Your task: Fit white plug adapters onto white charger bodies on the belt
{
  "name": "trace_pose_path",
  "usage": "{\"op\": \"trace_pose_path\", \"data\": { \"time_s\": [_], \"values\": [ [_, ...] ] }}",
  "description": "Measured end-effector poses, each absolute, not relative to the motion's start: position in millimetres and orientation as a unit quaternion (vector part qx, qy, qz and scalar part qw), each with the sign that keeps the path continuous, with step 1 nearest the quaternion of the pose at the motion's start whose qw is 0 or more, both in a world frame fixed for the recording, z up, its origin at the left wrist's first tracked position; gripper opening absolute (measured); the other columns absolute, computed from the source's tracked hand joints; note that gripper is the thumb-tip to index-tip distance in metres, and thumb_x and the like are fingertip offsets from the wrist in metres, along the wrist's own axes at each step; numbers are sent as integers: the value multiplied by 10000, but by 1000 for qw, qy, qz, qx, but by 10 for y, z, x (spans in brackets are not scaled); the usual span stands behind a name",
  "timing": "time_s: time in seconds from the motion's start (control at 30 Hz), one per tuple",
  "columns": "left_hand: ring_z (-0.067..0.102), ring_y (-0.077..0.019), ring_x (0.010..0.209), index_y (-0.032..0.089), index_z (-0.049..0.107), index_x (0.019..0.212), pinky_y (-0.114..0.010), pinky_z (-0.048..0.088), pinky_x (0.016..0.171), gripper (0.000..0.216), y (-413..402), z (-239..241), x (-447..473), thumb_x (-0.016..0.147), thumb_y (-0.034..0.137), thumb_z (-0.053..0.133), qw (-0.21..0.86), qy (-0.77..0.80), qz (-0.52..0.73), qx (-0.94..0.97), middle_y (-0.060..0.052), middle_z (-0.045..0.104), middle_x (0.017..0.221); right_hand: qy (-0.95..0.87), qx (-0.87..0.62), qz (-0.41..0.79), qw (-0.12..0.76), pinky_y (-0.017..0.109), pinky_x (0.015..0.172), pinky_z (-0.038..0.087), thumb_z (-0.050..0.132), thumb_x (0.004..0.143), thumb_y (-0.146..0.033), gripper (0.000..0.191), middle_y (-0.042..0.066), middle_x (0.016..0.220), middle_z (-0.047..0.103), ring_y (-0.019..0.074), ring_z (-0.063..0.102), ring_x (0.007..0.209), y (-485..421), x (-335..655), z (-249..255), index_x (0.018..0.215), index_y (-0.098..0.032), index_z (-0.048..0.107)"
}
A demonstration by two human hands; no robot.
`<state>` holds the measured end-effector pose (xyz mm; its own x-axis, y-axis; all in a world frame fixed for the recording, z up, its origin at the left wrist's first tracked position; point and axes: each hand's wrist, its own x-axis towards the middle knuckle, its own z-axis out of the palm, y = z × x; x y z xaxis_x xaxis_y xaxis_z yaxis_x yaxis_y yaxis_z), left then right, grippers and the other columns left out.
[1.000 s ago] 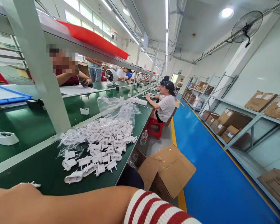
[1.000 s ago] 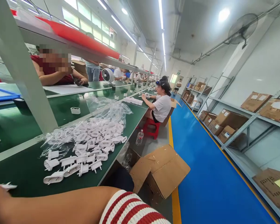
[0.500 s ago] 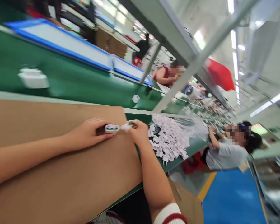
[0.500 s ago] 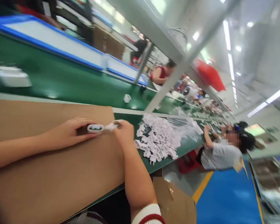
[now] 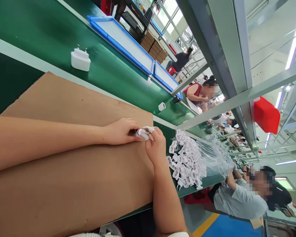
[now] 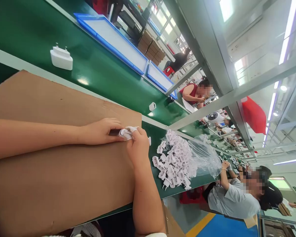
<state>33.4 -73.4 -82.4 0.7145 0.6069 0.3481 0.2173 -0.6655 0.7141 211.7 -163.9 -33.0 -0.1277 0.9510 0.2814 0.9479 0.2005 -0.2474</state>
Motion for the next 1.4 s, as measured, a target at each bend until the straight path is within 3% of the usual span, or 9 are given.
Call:
{"op": "trace_pose_path", "data": {
  "time_s": [0.27, 0.7, 1.0, 1.1, 1.17, 1.27, 1.4],
  "values": [
    [570, -232, 795, 195, 608, 732, -340, 402, 738, 388, -740, -807, 350, 895, 547, 606, 345, 242, 292, 858, -55, 623, 777, -736, -646, -57, 195, 333, 905, 501, 505, 916, -63, 331, 77, 1071, 707, 234, 615, 1035, -1656, 2116, -347, 1111, -215, 726],
    [559, -232, 755, 197, 610, 717, -345, 393, 714, 398, -723, -849, 375, 876, 562, 597, 341, 252, 295, 856, -61, 623, 767, -717, -693, -63, 49, 378, 1030, 397, 591, 847, -72, 317, 30, 1020, 722, 246, 589, 1048, -1583, 1985, -137, 1034, -267, 758],
    [623, -281, 887, 212, 671, 857, -355, 474, 789, 454, -826, -844, 407, 867, 651, 558, 325, 272, 304, 854, -86, 702, 876, -677, -723, -30, 133, 358, 1080, 385, 561, 902, -122, 358, 13, 1093, 737, 217, 613, 1113, -1650, 1938, -354, 1155, -300, 740],
    [653, -277, 875, 205, 682, 959, -346, 514, 764, 488, -803, -809, 414, 841, 671, 601, 366, 270, 273, 848, -79, 732, 930, -652, -740, -12, 163, 372, 1107, 396, 633, 934, -255, 327, 36, 1121, 739, 236, 610, 1137, -1672, 2034, -345, 1251, -281, 711],
    [674, -272, 877, 201, 681, 1047, -343, 540, 776, 512, -701, -763, 428, 813, 655, 645, 405, 271, 247, 838, -68, 750, 971, -627, -758, -18, 177, 388, 1121, 404, 670, 939, -343, 430, 62, 1226, 728, 257, 597, 1192, -1710, 2180, -288, 1362, -270, 663],
    [691, -279, 967, 210, 676, 1144, -357, 551, 875, 517, -370, -672, 450, 776, 573, 686, 395, 365, 248, 806, -60, 757, 1100, -602, -786, -26, 138, 428, 1121, 417, 652, 933, -238, 530, 64, 1415, 665, 294, 567, 1290, -1776, 2468, -210, 1456, -310, 615],
    [654, -326, 1116, 195, 671, 1227, -430, 498, 972, 521, 246, -568, 398, 795, 485, 642, 276, 556, 266, 737, -98, 724, 1236, -575, -812, 68, 73, 409, 1031, 495, 686, 831, -100, 564, 112, 1345, 693, 307, 637, 1225, -1753, 2757, -262, 1379, -228, 678]
  ]
}}
